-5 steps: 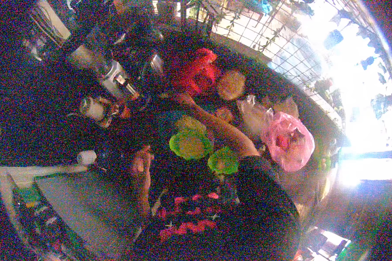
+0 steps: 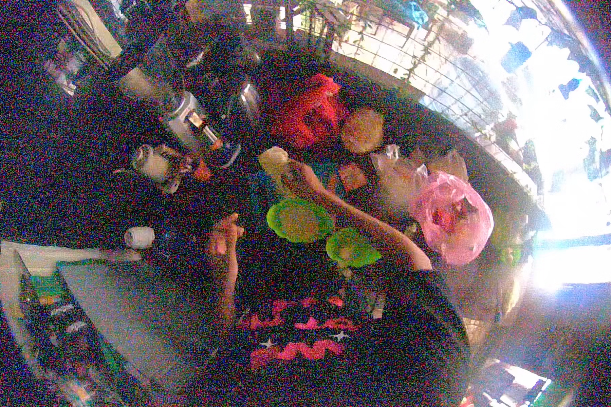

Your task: The person chops a cabbage on a cutting board using a knife.

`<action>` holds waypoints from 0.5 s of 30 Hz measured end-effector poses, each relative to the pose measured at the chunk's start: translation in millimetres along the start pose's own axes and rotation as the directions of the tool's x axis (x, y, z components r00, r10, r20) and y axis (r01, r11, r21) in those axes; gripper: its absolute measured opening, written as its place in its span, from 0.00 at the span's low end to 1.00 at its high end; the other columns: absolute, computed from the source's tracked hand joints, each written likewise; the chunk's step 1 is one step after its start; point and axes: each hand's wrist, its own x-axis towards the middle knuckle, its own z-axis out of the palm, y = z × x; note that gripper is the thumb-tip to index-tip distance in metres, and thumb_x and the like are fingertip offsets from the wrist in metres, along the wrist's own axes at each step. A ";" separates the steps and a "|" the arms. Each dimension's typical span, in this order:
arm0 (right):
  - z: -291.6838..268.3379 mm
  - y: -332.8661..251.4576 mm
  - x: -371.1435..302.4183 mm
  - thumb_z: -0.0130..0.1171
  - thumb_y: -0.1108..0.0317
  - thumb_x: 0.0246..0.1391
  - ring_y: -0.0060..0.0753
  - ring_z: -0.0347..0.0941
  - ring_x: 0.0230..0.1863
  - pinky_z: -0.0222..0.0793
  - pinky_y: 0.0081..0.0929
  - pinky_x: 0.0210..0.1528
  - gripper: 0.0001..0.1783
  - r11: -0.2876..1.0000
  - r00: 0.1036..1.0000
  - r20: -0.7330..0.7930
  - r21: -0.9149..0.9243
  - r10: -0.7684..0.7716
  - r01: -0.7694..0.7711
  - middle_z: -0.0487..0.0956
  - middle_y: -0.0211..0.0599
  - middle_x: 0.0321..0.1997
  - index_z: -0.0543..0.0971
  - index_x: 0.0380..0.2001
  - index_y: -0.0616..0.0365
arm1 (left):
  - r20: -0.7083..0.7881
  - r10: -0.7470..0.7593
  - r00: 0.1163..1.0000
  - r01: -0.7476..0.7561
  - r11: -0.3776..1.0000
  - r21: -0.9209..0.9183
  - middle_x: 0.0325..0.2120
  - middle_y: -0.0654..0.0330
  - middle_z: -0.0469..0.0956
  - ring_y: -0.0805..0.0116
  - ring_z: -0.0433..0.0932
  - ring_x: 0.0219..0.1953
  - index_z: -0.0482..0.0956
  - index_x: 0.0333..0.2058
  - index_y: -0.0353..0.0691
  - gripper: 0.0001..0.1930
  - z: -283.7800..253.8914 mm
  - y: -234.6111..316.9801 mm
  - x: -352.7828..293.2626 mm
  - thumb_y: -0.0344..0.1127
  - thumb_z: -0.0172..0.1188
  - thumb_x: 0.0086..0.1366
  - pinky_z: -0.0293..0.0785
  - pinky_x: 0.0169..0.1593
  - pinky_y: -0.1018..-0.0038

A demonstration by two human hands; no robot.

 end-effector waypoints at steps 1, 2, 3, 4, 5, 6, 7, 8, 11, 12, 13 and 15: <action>16.2 10.6 -2.3 0.56 0.67 0.59 0.29 0.74 0.47 0.73 0.31 0.47 0.20 0.999 0.999 -0.034 0.033 -0.025 0.026 0.77 0.34 0.48 0.69 0.53 0.64 | 0.025 0.024 0.999 -0.025 0.999 0.040 0.41 0.58 0.76 0.72 0.74 0.43 0.74 0.49 0.38 0.14 -5.7 7.1 12.1 0.37 0.55 0.67 0.69 0.53 0.74; 20.7 14.9 -9.2 0.56 0.68 0.59 0.29 0.74 0.47 0.74 0.30 0.47 0.21 0.976 0.992 -0.110 0.199 -0.068 0.089 0.77 0.35 0.48 0.69 0.53 0.64 | -0.007 0.023 1.000 -0.022 0.998 0.063 0.42 0.58 0.76 0.71 0.74 0.44 0.74 0.50 0.38 0.16 -0.1 9.1 22.3 0.38 0.56 0.67 0.69 0.52 0.73; 23.0 19.9 -21.6 0.57 0.68 0.59 0.29 0.74 0.47 0.74 0.30 0.46 0.21 0.952 0.984 -0.153 0.280 -0.086 0.126 0.77 0.35 0.48 0.69 0.53 0.65 | -0.037 0.022 0.999 -0.019 0.996 0.084 0.44 0.57 0.75 0.70 0.74 0.46 0.73 0.51 0.38 0.17 6.0 10.6 30.9 0.38 0.56 0.67 0.70 0.52 0.73; 29.6 21.5 -35.2 0.57 0.68 0.58 0.30 0.74 0.47 0.74 0.29 0.46 0.21 0.917 0.977 -0.192 0.364 -0.098 0.163 0.76 0.36 0.48 0.68 0.53 0.65 | -0.040 0.022 0.999 -0.018 0.995 0.095 0.44 0.57 0.75 0.70 0.74 0.46 0.73 0.51 0.38 0.17 14.2 7.0 32.1 0.38 0.56 0.67 0.70 0.52 0.73; 44.4 -2.7 -51.1 0.56 0.69 0.59 0.30 0.74 0.47 0.75 0.29 0.46 0.21 0.897 0.983 -0.171 0.422 -0.061 0.129 0.76 0.37 0.47 0.68 0.52 0.66 | -0.030 0.095 0.995 -0.091 0.990 0.110 0.45 0.57 0.74 0.69 0.73 0.47 0.71 0.53 0.38 0.19 15.4 8.6 28.9 0.39 0.57 0.66 0.70 0.52 0.73; 47.8 -26.2 -73.1 0.56 0.69 0.59 0.31 0.74 0.46 0.75 0.29 0.46 0.20 0.882 0.987 -0.161 0.463 -0.014 0.088 0.76 0.38 0.47 0.68 0.52 0.66 | -0.001 0.162 0.987 -0.161 0.981 0.106 0.47 0.56 0.73 0.68 0.73 0.48 0.70 0.54 0.38 0.21 23.7 6.7 22.3 0.40 0.58 0.65 0.71 0.51 0.73; 43.8 -44.2 -100.2 0.56 0.70 0.58 0.32 0.73 0.48 0.73 0.32 0.50 0.19 0.781 0.992 -0.124 0.618 -0.013 0.088 0.76 0.39 0.45 0.67 0.50 0.67 | 0.064 0.134 0.989 -0.142 0.977 0.158 0.50 0.55 0.71 0.67 0.72 0.49 0.68 0.56 0.38 0.25 40.4 18.6 8.2 0.43 0.60 0.63 0.72 0.50 0.72; 49.5 -52.3 -125.9 0.56 0.70 0.58 0.32 0.73 0.48 0.73 0.32 0.50 0.19 0.786 0.988 -0.152 0.611 0.005 0.090 0.76 0.39 0.45 0.67 0.50 0.67 | 0.104 0.192 0.976 -0.212 0.948 0.237 0.46 0.55 0.74 0.67 0.74 0.47 0.70 0.54 0.37 0.25 53.0 19.5 -6.0 0.44 0.61 0.62 0.72 0.49 0.72; 65.0 -44.1 -180.2 0.57 0.73 0.57 0.36 0.62 0.63 0.58 0.35 0.65 0.31 0.828 0.971 -0.113 0.549 0.212 -0.117 0.67 0.43 0.61 0.60 0.62 0.62 | 0.197 -0.073 0.978 -0.025 0.891 0.454 0.42 0.58 0.77 0.68 0.76 0.43 0.73 0.50 0.35 0.22 66.9 -2.5 -26.0 0.43 0.61 0.62 0.72 0.47 0.73; 73.4 -24.4 -191.9 0.56 0.73 0.58 0.36 0.62 0.63 0.58 0.35 0.65 0.30 0.831 0.981 -0.057 0.543 0.184 -0.124 0.66 0.44 0.62 0.59 0.62 0.61 | 0.183 -0.050 0.982 -0.009 0.951 0.309 0.40 0.59 0.78 0.69 0.76 0.41 0.74 0.47 0.35 0.21 66.7 -17.3 -33.5 0.43 0.62 0.62 0.72 0.46 0.73; 86.3 -38.4 -210.6 0.52 0.66 0.58 0.28 0.66 0.55 0.63 0.28 0.56 0.26 0.857 0.978 -0.195 0.514 0.073 0.038 0.73 0.39 0.53 0.64 0.58 0.66 | 0.148 -0.039 0.988 0.014 0.986 0.165 0.38 0.60 0.79 0.71 0.76 0.39 0.76 0.45 0.35 0.19 61.0 -25.1 -41.6 0.43 0.62 0.62 0.72 0.45 0.73; 84.1 -58.8 -244.1 0.52 0.63 0.61 0.29 0.67 0.54 0.65 0.27 0.55 0.28 0.779 0.961 -0.186 0.625 0.204 -0.044 0.72 0.40 0.56 0.63 0.60 0.66 | 0.188 -0.161 0.969 0.144 0.984 0.105 0.38 0.60 0.79 0.71 0.76 0.39 0.76 0.44 0.35 0.18 63.7 -32.1 -60.3 0.43 0.62 0.62 0.72 0.45 0.73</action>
